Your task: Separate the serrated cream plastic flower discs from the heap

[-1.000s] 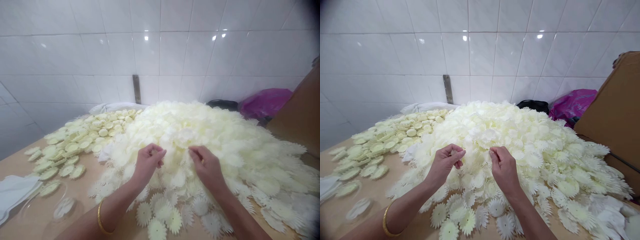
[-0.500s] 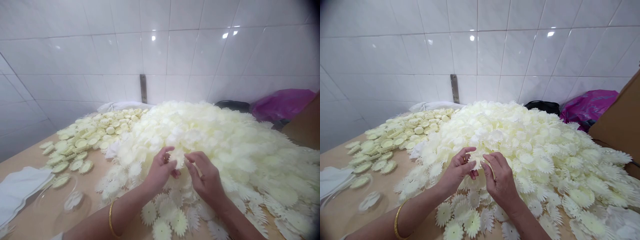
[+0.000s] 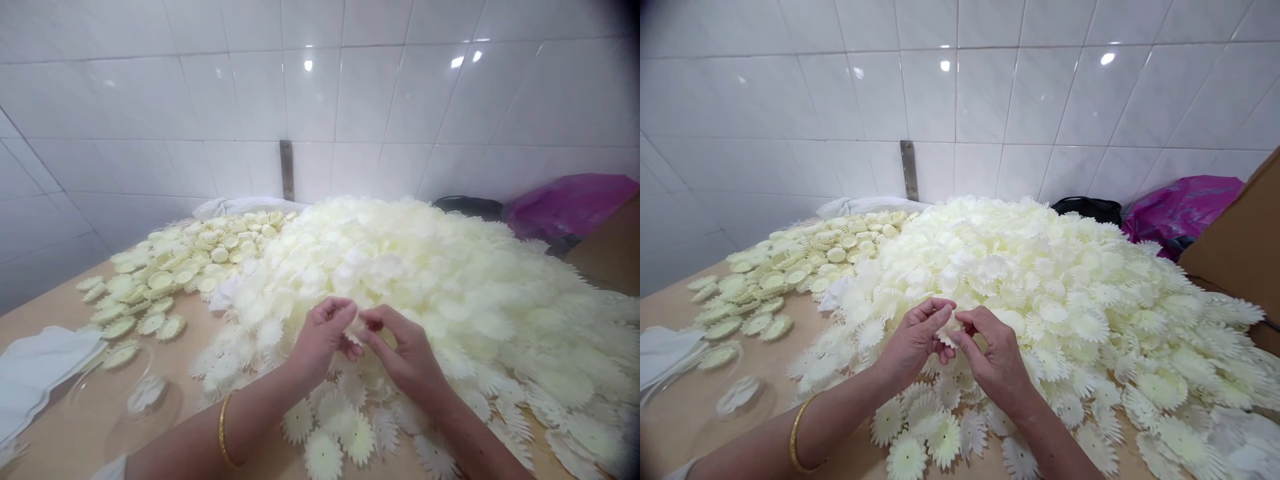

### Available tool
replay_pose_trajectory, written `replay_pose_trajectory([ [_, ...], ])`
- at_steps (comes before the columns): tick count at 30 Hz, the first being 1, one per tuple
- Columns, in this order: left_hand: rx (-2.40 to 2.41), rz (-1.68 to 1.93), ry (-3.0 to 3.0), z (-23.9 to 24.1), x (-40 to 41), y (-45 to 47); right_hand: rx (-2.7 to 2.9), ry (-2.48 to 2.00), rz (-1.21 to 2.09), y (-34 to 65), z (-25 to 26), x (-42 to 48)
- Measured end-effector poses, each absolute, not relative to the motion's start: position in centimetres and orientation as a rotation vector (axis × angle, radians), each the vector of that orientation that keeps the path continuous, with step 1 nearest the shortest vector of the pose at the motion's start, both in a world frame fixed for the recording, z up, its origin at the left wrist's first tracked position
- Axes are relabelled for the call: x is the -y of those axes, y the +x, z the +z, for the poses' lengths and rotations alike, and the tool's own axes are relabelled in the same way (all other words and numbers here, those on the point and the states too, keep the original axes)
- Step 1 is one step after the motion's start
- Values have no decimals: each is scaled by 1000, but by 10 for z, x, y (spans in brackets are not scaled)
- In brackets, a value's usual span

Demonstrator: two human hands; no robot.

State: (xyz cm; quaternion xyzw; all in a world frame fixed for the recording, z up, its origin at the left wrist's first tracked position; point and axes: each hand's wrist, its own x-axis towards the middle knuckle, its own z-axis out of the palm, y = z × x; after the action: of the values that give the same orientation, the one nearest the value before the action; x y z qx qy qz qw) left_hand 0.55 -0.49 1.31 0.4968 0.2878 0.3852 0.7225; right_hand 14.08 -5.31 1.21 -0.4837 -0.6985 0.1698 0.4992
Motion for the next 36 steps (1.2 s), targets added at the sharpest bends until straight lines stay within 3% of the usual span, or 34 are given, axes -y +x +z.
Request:
replay_pose_trajectory([
  [15,-731,649,925,15,10,11,1448,-1243,387,144,12,51],
  [22,-747,734,1001,17,13,9,1044,-1431,165,163,15,47],
  [29,-739,730,1060,8,12,9,1352,-1404,-139,158,17,50],
  [31,-759,738,1070,8,11,8,1427,-1356,-70,154,19,53],
  [36,-735,776,1047,8,11,8,1681,-1289,456,147,23,56],
])
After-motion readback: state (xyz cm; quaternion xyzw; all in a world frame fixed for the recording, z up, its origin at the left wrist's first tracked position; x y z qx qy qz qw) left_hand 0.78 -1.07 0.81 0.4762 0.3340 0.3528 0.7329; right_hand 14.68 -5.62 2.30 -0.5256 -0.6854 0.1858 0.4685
